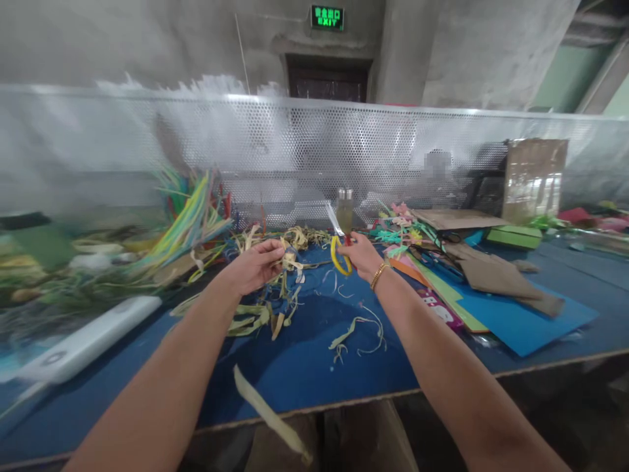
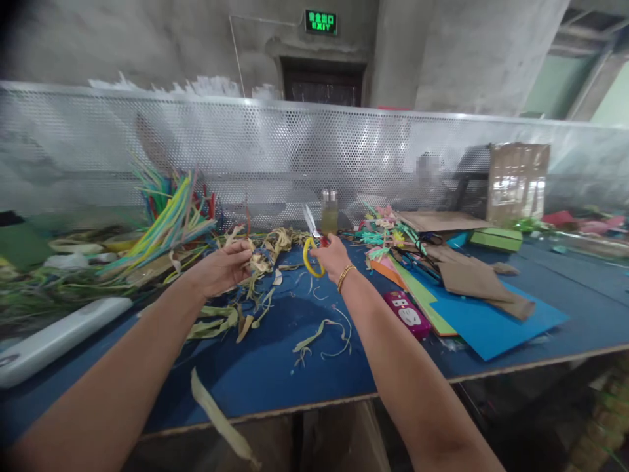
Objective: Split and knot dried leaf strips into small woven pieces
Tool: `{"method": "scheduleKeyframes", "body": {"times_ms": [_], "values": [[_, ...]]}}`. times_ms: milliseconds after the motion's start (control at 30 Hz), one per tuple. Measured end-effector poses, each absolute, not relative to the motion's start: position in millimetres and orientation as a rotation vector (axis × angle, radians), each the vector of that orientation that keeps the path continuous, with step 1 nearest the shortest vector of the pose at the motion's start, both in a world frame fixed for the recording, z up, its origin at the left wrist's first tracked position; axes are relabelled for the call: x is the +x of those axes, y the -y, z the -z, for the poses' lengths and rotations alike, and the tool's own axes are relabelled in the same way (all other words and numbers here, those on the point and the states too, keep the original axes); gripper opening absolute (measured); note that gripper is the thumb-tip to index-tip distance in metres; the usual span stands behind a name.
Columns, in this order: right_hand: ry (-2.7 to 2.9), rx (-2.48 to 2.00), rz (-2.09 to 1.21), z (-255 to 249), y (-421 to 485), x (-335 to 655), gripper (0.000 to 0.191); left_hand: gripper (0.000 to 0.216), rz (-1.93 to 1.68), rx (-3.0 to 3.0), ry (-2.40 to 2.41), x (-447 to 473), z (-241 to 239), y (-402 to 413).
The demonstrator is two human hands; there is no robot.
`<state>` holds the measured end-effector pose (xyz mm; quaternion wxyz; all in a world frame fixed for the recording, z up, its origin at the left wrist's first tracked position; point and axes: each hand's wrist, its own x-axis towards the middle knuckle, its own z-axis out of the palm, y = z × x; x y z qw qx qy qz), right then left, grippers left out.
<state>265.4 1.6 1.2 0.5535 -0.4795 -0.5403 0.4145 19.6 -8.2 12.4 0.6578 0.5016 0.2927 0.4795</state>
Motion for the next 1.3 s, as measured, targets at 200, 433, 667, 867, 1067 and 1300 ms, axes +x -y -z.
{"method": "scheduleKeyframes", "body": {"times_ms": [200,433,667,867,1067,1300], "values": [[1.227,-0.845,-1.531,-23.1,23.5,264.0,0.03,0.019,-1.1,1.117,-0.674,18.6,-11.1,7.4],[1.755,-0.813,-1.594,-36.4,50.3,264.1,0.034,0.02,-1.235,1.079,-0.619,2.9,-14.4,1.2],[1.986,-0.876,-1.556,-35.0,52.2,260.9,0.04,0.02,-1.341,1.096,-0.594,-8.8,-16.3,-2.8],[1.987,-0.944,-1.578,-38.6,54.4,259.9,0.041,0.021,-1.273,1.158,-0.561,-10.9,-14.9,-2.3],[1.97,-0.958,-1.562,-36.2,54.2,258.0,0.044,0.022,-1.213,1.209,-0.594,-6.5,-13.6,0.5],[1.958,-1.023,-1.515,-39.7,60.4,255.4,0.045,0.025,-1.187,1.21,-0.621,-3.6,-13.3,1.9]]}}
